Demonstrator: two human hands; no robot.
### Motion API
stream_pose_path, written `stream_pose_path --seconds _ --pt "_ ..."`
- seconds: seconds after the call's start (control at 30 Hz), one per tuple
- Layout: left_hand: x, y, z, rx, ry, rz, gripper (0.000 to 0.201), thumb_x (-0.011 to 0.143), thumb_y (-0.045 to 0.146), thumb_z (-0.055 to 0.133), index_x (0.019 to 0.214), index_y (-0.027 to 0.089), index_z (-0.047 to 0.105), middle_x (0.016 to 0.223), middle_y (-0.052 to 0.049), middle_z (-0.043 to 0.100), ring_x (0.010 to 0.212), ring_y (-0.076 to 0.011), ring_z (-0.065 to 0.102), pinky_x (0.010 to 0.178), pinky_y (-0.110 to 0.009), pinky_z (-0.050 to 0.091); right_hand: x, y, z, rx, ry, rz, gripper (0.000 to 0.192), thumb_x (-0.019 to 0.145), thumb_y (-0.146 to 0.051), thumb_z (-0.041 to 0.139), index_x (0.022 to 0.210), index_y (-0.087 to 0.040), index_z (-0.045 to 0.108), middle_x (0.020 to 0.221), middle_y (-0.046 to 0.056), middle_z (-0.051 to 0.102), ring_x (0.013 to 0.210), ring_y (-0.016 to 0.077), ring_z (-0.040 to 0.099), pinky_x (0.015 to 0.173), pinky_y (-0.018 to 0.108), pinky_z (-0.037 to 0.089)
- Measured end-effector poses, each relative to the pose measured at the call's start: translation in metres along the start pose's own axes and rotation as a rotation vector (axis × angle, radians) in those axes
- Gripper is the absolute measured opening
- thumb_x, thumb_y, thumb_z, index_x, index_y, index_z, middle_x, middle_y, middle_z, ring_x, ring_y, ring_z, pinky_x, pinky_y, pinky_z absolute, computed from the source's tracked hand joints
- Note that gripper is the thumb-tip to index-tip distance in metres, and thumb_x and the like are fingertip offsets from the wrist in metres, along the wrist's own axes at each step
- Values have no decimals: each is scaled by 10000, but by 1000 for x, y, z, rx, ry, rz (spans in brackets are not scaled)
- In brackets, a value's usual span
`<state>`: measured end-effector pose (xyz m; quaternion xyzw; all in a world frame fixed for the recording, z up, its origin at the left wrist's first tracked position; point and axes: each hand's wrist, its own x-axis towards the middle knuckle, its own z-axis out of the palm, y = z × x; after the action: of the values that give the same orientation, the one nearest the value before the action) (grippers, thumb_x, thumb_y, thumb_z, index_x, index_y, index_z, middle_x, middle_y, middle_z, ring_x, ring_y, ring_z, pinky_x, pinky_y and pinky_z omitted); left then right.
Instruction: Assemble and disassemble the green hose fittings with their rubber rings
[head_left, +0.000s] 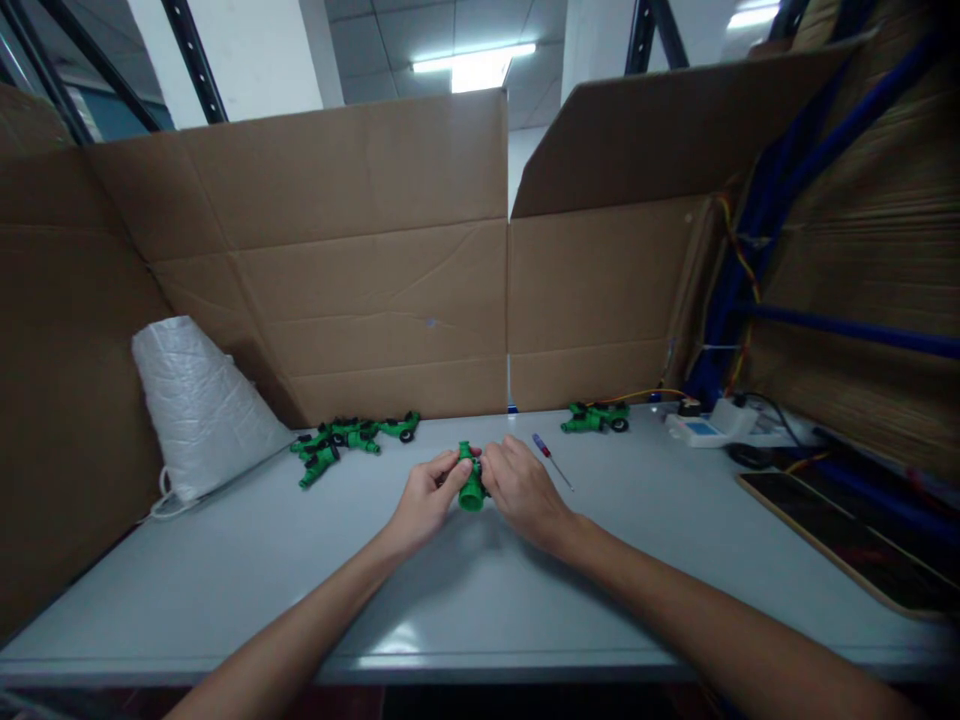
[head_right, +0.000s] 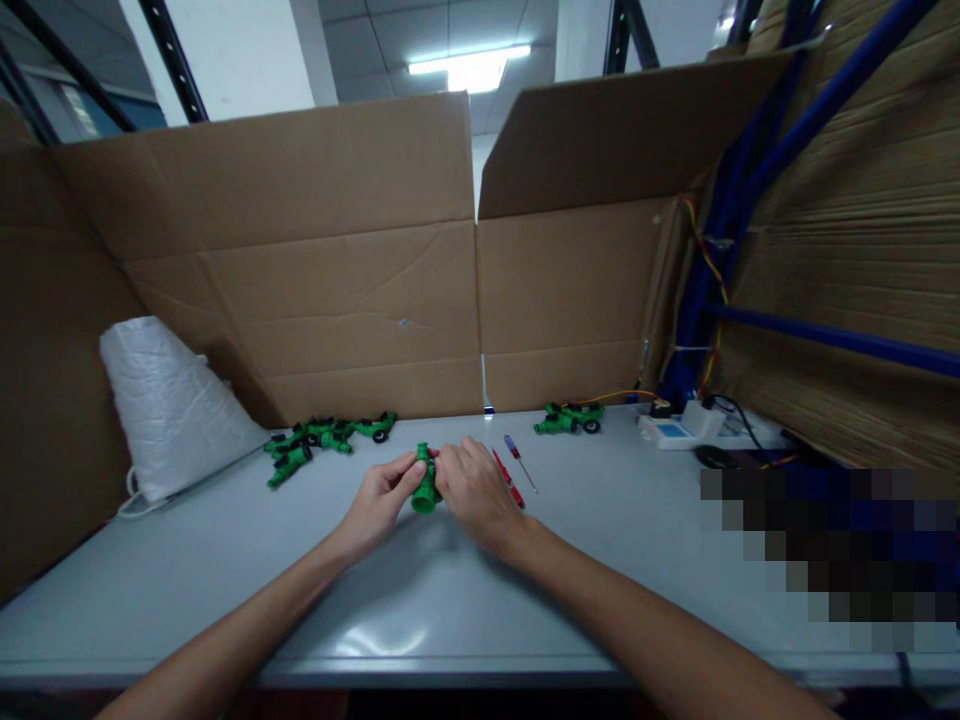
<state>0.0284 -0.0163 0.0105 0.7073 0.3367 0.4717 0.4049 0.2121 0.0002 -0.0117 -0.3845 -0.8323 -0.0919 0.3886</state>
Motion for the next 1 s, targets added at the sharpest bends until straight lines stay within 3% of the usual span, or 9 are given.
stream_pose_path --seconds 0.33,0.63,1.0 --pt "3 -18 -2 60 71 26 432 991 529 633 1142 157 792 969 -69 694 929 -221 596 884 -296 480 1 -3 4 78 4 104 352 1130 -263 298 855 -237 515 821 60 603 823 253 511 760 368 379" --pt "2 -10 -1 41 106 15 405 952 529 686 1033 148 796 909 -51 673 861 -202 580 810 -277 473 1 3 10 201 -1 142 344 1128 -288 320 850 -235 518 806 42 581 817 231 530 726 339 375" --pt "2 -12 -4 15 136 -9 372 922 484 734 1064 145 799 967 -68 711 896 -214 620 813 -279 491 3 12 21 225 -40 145 351 1131 -289 337 852 -222 538 816 33 593 815 209 544 737 326 370"
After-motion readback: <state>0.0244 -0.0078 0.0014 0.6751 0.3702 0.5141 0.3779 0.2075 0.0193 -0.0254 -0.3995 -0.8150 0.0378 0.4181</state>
